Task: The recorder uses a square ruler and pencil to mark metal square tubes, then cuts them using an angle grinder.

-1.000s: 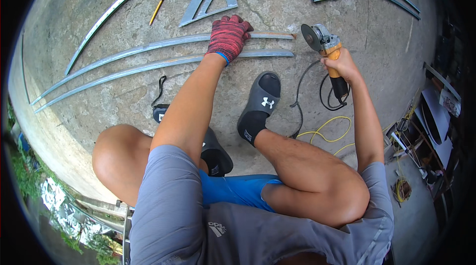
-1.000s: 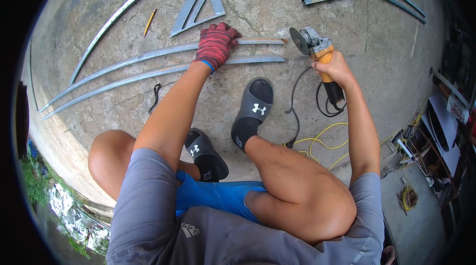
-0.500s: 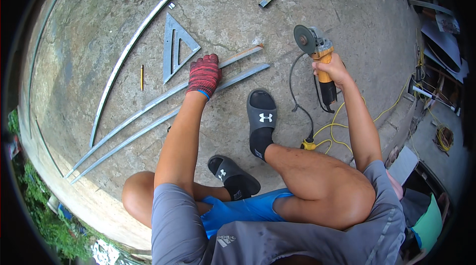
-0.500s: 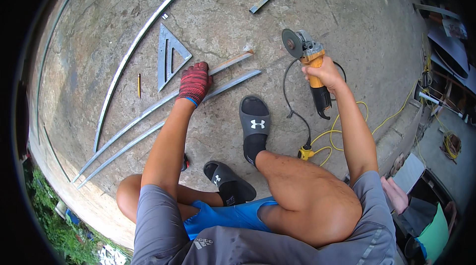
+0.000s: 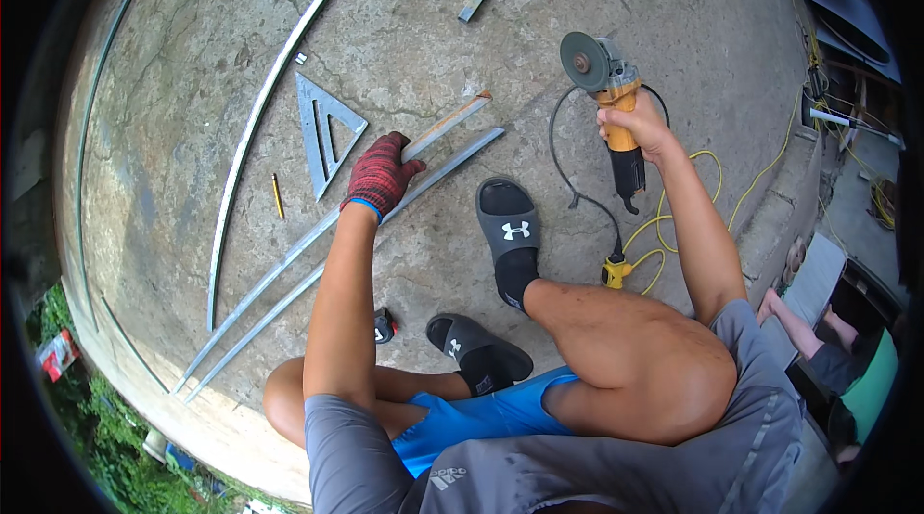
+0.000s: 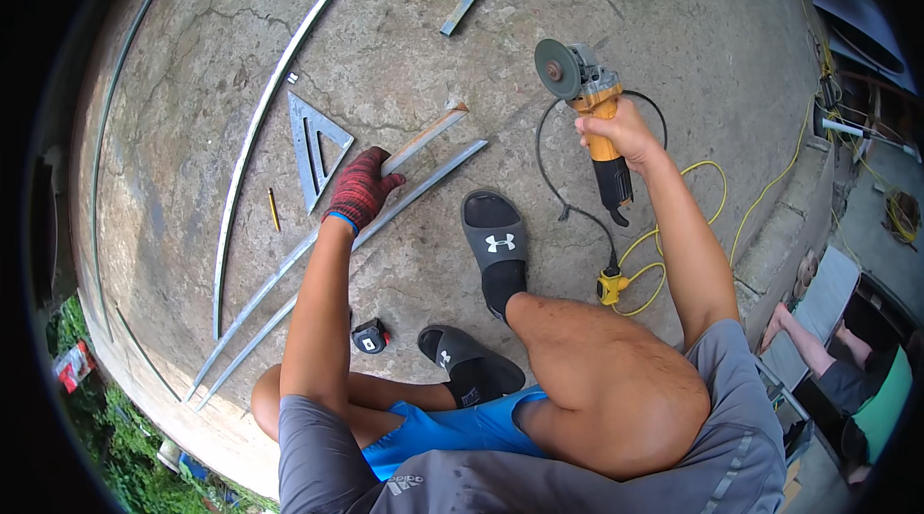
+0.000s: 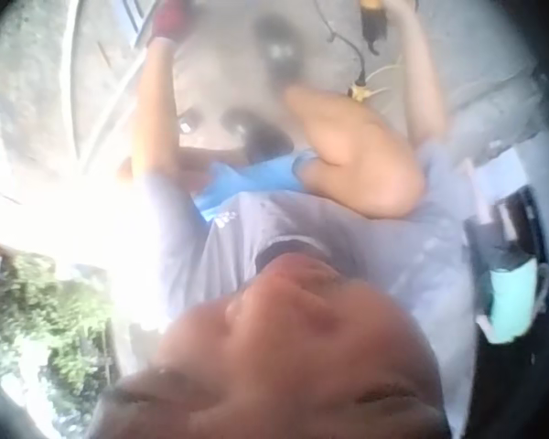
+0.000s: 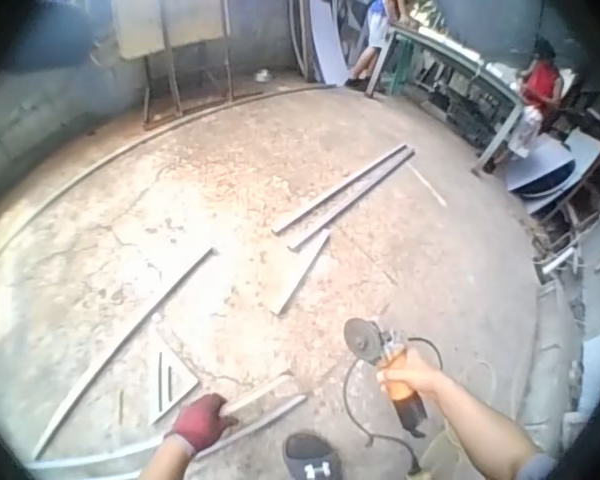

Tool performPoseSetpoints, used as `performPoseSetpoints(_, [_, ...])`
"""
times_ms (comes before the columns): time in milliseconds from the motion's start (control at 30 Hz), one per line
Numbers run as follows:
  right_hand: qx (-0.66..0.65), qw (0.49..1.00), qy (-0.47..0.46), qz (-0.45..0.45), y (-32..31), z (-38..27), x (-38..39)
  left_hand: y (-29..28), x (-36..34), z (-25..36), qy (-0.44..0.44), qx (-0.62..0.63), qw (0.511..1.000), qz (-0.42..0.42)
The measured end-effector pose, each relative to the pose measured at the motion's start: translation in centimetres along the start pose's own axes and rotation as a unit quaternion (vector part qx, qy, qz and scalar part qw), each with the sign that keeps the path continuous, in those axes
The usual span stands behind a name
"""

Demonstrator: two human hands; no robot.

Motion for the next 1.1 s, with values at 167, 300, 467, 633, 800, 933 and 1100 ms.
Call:
performPoseSetpoints(167, [-0.013,1.000,0.003,-0.011,0.3,0.1,-0.2,0.4,0.0,-0.8,-0.011,0.090,0.994,-0.068])
performPoseSetpoints(300, [-0.034,0.999,0.002,-0.005,0.4,0.1,-0.1,-1.4,0.6,0.9,-0.010,0.063,0.997,-0.037])
performPoseSetpoints(467, [-0.047,0.999,-0.003,-0.014,0.2,0.7,-0.6,-1.3,0.2,1.6,-0.008,0.070,0.998,0.007])
performPoseSetpoints(633, [-0.054,0.999,-0.008,-0.006,0.6,0.4,-0.5,-0.1,-0.1,2.4,0.041,0.068,0.997,0.009])
performPoseSetpoints(800, [-0.067,0.998,-0.009,-0.006,0.2,1.2,-0.5,0.7,-0.8,2.4,0.037,0.026,0.999,-0.001])
performPoseSetpoints(933, [-0.068,0.998,0.001,0.001,0.0,1.6,-0.2,0.5,-0.7,4.8,0.024,0.048,0.993,0.104])
performPoseSetpoints(1100, [-0.099,0.995,0.007,0.018,0.1,2.3,-0.5,3.1,-2.3,7.7,0.059,0.081,0.979,0.178])
Point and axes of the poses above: each hand's wrist, its own x-axis away from the middle knuckle, its own y-axis out of the palm, z = x × y, the point moved 7 cm from there along -x, towards the middle knuckle, and after that the axes turned 6 degrees about -y, right-handed, at the moved point
